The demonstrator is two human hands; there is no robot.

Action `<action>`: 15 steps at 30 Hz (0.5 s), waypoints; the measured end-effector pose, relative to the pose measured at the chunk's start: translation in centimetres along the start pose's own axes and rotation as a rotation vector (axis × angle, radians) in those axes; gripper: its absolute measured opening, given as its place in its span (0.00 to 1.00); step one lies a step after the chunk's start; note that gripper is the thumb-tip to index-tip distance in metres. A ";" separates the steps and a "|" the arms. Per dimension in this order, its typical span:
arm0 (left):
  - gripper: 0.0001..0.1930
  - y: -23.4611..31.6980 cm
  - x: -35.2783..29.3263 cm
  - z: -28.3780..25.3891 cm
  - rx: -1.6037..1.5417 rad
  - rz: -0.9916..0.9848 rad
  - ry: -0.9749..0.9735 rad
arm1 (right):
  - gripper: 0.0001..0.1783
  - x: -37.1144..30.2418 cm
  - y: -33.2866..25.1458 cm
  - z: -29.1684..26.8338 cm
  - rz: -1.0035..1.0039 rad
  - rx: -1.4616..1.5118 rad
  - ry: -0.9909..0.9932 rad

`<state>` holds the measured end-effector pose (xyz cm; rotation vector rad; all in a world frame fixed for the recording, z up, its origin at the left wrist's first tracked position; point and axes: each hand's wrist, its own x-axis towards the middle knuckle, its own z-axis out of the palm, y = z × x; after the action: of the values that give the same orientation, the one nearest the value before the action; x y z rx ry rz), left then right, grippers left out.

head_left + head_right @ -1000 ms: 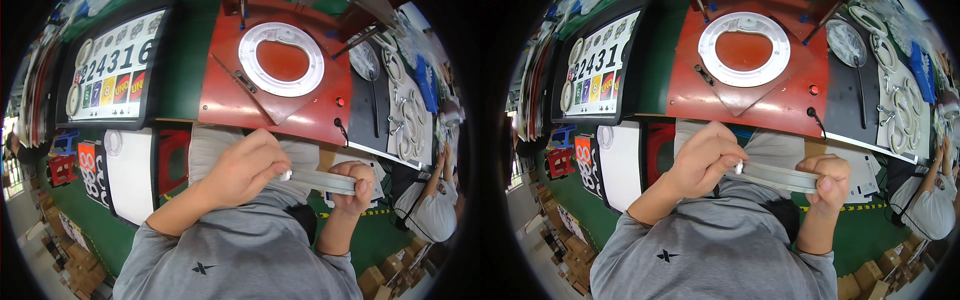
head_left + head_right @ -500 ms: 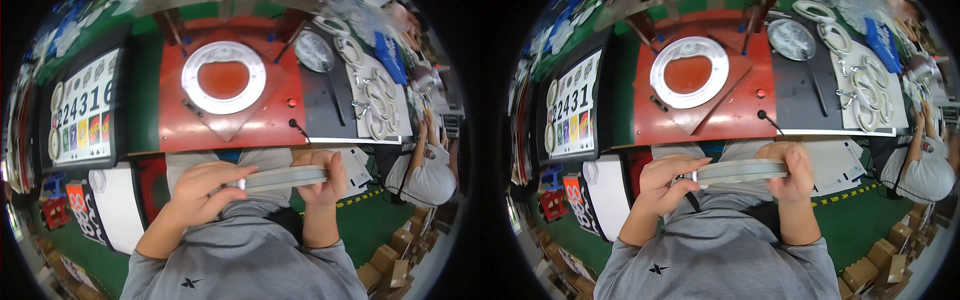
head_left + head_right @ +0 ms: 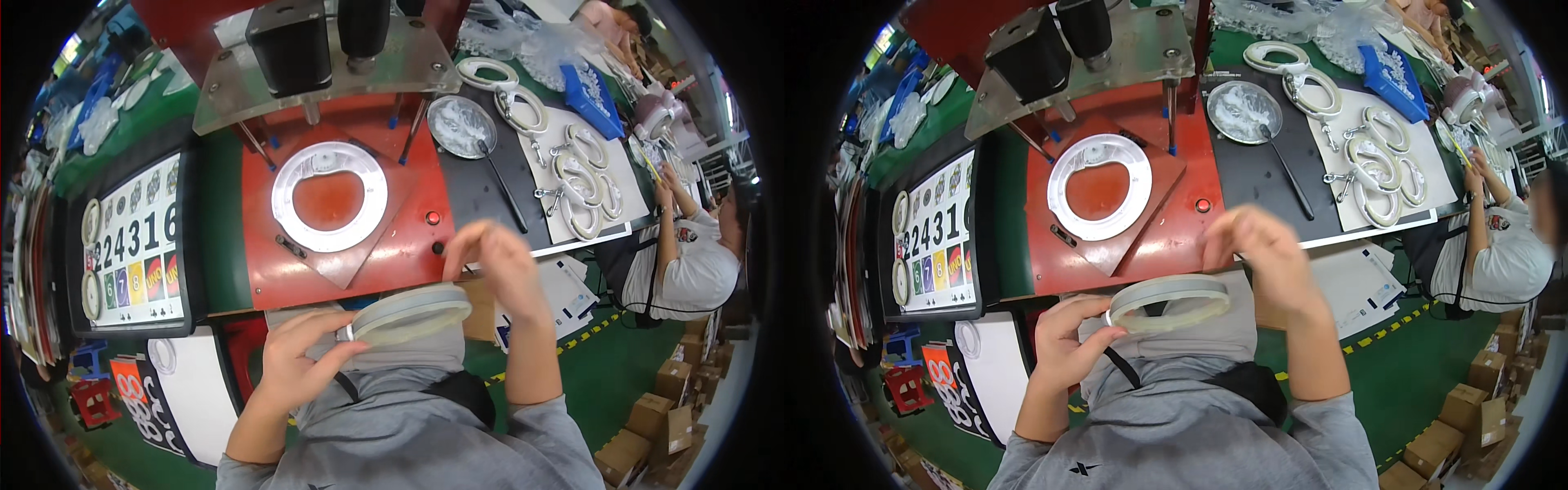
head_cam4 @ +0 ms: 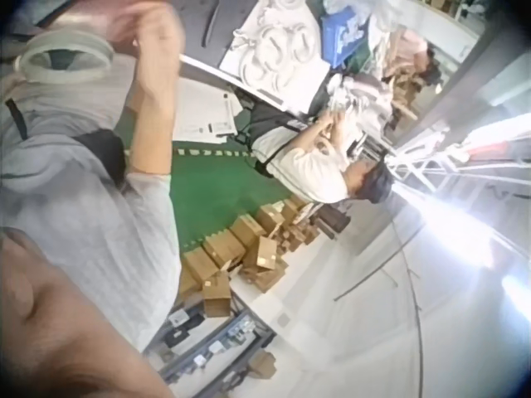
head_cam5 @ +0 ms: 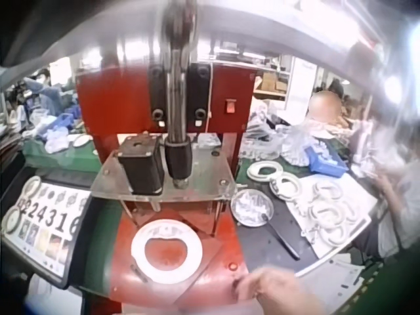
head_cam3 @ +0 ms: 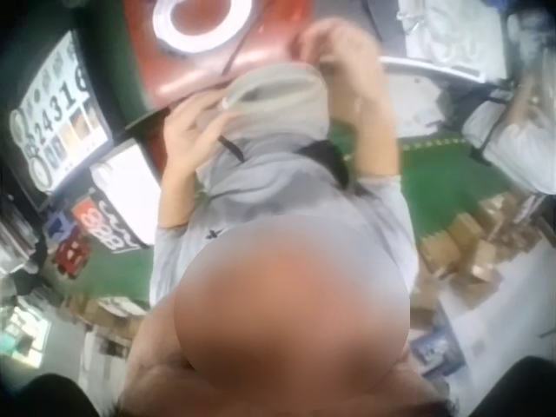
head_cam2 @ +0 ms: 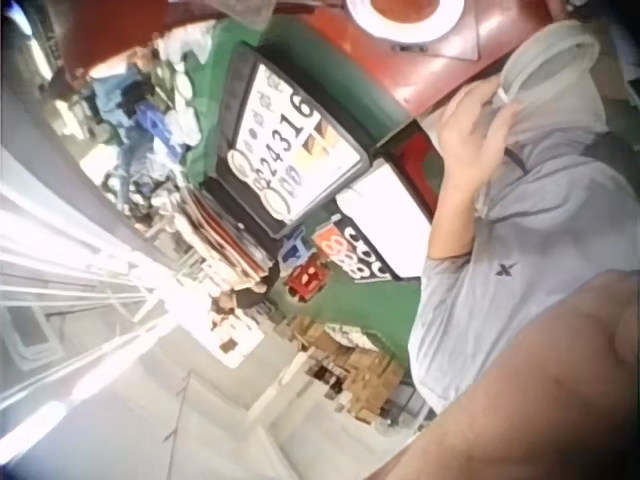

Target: Applying grease to a plastic component and using a press machine to assemble parts.

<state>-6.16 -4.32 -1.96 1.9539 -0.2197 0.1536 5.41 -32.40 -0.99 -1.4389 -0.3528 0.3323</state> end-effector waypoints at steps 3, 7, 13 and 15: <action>0.18 -0.8 -1.4 -0.3 -0.022 -0.033 0.048 | 0.13 2.9 1.7 -5.2 -0.140 -0.828 0.551; 0.19 -1.7 -2.6 -0.6 -0.065 -0.055 0.110 | 0.14 3.0 5.0 -9.8 -0.133 -1.333 0.656; 0.18 -1.1 -3.0 -1.7 -0.115 -0.054 0.187 | 0.08 4.4 4.6 -9.3 -0.144 -1.099 0.768; 0.18 -0.7 -3.0 -1.9 -0.118 -0.066 0.194 | 0.09 5.6 3.8 -9.2 -0.197 -1.032 0.750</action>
<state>-8.94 -2.05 -2.48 1.8135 -0.0356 0.2784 14.37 -37.84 -5.47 -2.3685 -0.0169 -0.6548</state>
